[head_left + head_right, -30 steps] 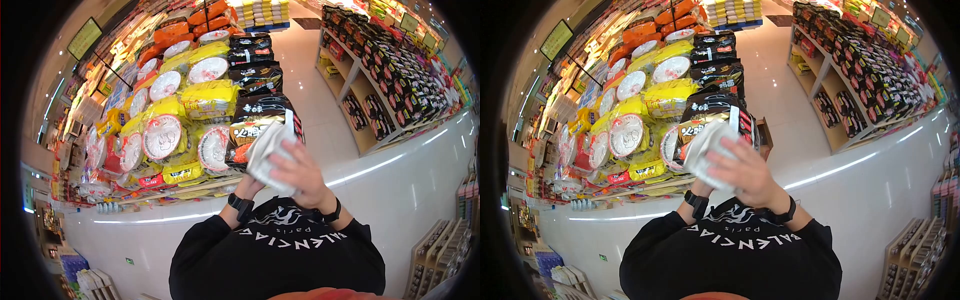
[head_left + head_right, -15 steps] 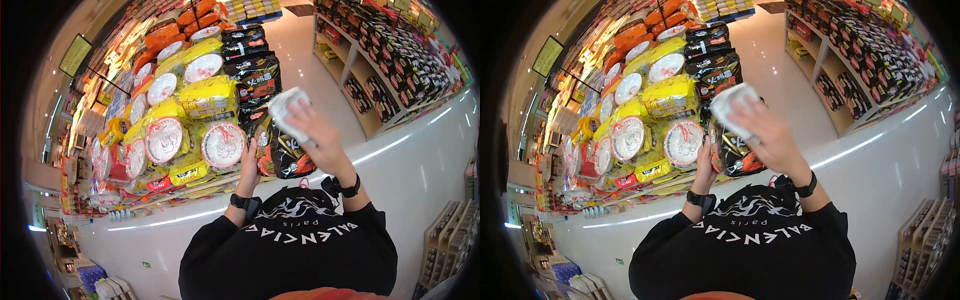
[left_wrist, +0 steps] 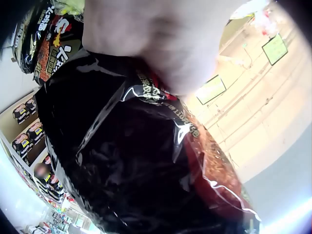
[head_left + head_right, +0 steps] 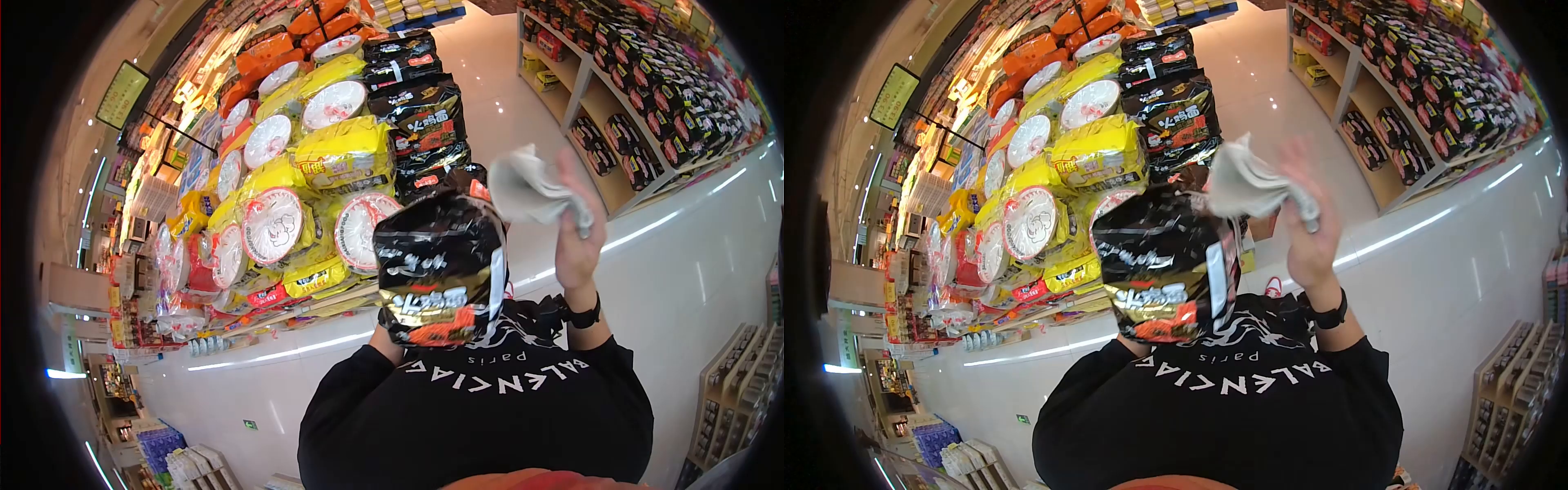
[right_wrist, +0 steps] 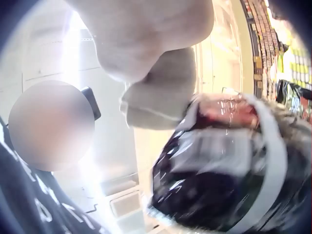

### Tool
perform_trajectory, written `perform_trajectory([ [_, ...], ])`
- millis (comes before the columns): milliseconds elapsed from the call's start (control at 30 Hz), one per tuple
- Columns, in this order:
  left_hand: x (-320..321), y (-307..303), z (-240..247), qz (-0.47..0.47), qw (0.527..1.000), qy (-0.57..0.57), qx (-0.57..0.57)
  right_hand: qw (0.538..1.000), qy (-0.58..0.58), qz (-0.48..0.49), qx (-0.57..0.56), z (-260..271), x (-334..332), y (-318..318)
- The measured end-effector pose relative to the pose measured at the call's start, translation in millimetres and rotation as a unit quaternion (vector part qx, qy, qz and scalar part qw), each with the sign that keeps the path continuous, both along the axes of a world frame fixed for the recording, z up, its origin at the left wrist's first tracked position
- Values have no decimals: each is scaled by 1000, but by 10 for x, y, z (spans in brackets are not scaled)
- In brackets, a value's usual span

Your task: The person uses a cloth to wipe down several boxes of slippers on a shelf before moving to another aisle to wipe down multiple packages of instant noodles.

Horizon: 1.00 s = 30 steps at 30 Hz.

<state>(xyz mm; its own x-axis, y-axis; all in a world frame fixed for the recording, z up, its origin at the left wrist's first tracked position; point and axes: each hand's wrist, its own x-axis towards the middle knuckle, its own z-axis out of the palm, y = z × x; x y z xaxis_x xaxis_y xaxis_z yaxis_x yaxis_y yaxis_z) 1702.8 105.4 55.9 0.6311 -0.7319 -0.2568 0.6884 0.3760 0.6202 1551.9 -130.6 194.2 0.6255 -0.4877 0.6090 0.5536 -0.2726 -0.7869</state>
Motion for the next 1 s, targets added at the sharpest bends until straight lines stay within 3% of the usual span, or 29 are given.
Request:
perform_trajectory([
  [33,-32,17,-4,-4,1000,5,0,1000,6,-15,10,-17,15,-22],
  [167,-127,84,-15,-15,1000,19,4,985,-45,56,-154,-111,122,46],
  [300,-156,85,-6,-22,999,26,2,992,-34,96,-70,-25,161,202],
  [500,-180,74,38,-37,999,30,-2,983,117,109,-93,-338,295,-103],
  [567,-177,81,59,-41,999,27,-2,975,174,129,41,-475,339,-85],
  [633,-171,68,74,-44,999,28,-4,931,271,167,177,-587,345,-127],
  [833,-158,46,83,-48,998,28,-10,960,201,113,156,-685,560,-326],
  [867,-150,41,85,-50,998,28,-11,952,220,145,159,-517,527,-308],
  [967,-138,2,68,-49,998,29,-16,946,219,237,-19,-129,430,-239],
  [1000,-139,15,83,-51,998,29,-15,942,219,254,-8,-31,383,-202],
])
